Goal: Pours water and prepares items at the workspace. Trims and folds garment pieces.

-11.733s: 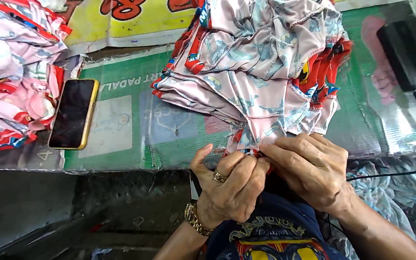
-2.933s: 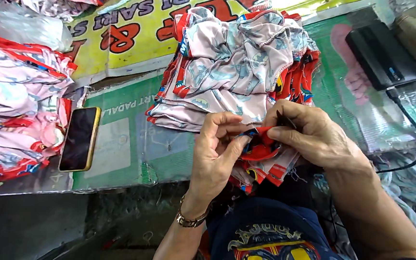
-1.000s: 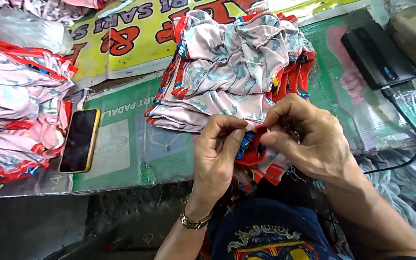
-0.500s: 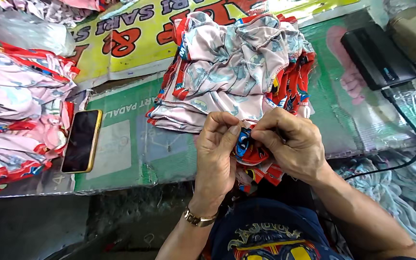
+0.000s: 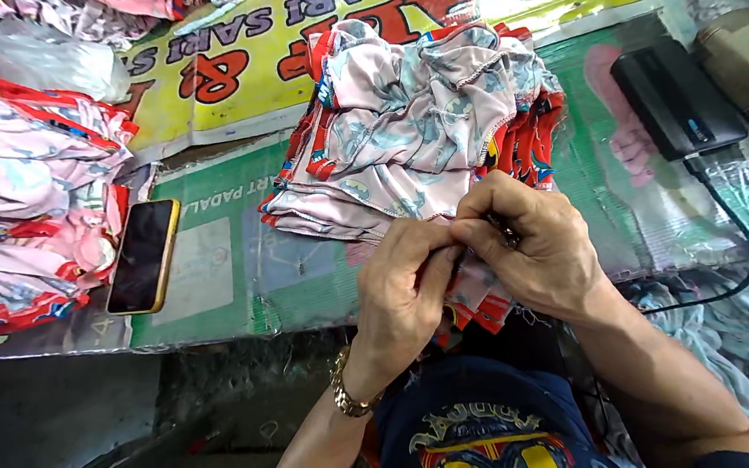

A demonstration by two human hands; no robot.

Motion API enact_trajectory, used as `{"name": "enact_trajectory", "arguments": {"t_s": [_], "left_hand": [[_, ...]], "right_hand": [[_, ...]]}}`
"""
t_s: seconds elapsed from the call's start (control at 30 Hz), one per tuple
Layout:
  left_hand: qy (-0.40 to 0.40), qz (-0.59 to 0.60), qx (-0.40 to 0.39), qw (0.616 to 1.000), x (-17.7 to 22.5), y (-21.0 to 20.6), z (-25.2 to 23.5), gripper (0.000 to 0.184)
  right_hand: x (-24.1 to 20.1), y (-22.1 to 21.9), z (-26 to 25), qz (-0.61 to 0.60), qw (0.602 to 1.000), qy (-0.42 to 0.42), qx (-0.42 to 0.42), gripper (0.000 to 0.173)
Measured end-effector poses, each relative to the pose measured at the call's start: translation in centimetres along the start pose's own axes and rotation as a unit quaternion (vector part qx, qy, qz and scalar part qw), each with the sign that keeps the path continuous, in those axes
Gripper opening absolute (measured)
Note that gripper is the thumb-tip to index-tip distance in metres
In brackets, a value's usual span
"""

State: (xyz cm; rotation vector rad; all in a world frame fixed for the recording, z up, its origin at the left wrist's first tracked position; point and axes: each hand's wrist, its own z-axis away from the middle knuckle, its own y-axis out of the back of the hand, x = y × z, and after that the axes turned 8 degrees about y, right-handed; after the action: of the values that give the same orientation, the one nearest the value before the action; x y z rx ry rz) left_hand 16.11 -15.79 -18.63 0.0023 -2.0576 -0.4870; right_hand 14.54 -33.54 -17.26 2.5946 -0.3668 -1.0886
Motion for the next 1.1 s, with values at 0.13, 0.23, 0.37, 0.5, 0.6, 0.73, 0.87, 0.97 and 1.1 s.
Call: {"name": "enact_trajectory", "arguments": {"t_s": [0.13,0.23,0.37,0.5,0.6,0.73,0.87,0.97,1.1], "left_hand": [[0.045,0.067,-0.005,0.997,0.1,1.3,-0.9,0.009],[0.057,0.085,0.000,0.995,0.3,1.8,-1.4,0.008],[0.024,0.080,-0.001,0.996,0.4,1.6,-1.8,0.007],[0.008,0.071,-0.004,0.997,0.4,1.3,-1.9,0.007],[0.019,0.082,0.003,0.996,0.2,1.1,-1.9,0.007],[0.040,0.114,0.010,0.993,-0.1,0.8,-1.9,0.008],[0.064,0.172,0.012,0.983,-0.4,0.4,-1.7,0.009],[0.103,0.238,0.011,0.966,-0.5,0.2,-1.6,0.010],[0.172,0.344,0.025,0.923,0.0,0.2,-1.9,0.011]], "right_hand": [[-0.3,1.4,0.5,0.072,0.994,-0.045,-0.073,0.029],[-0.4,2.3,0.7,0.089,0.989,-0.042,-0.106,0.027],[-0.4,2.6,0.4,0.080,0.990,-0.026,-0.116,0.020],[-0.1,2.4,0.2,0.081,0.990,-0.017,-0.114,0.016],[0.3,2.2,0.2,0.046,0.993,-0.019,-0.111,0.015],[0.7,2.0,0.2,-0.053,0.992,-0.048,-0.105,0.015],[0.9,1.6,0.1,-0.139,0.984,-0.064,-0.095,0.012],[0.7,1.0,0.1,-0.186,0.978,-0.075,-0.057,0.014],[0.4,-0.1,0.6,-0.046,0.993,-0.087,-0.070,0.035]]}}
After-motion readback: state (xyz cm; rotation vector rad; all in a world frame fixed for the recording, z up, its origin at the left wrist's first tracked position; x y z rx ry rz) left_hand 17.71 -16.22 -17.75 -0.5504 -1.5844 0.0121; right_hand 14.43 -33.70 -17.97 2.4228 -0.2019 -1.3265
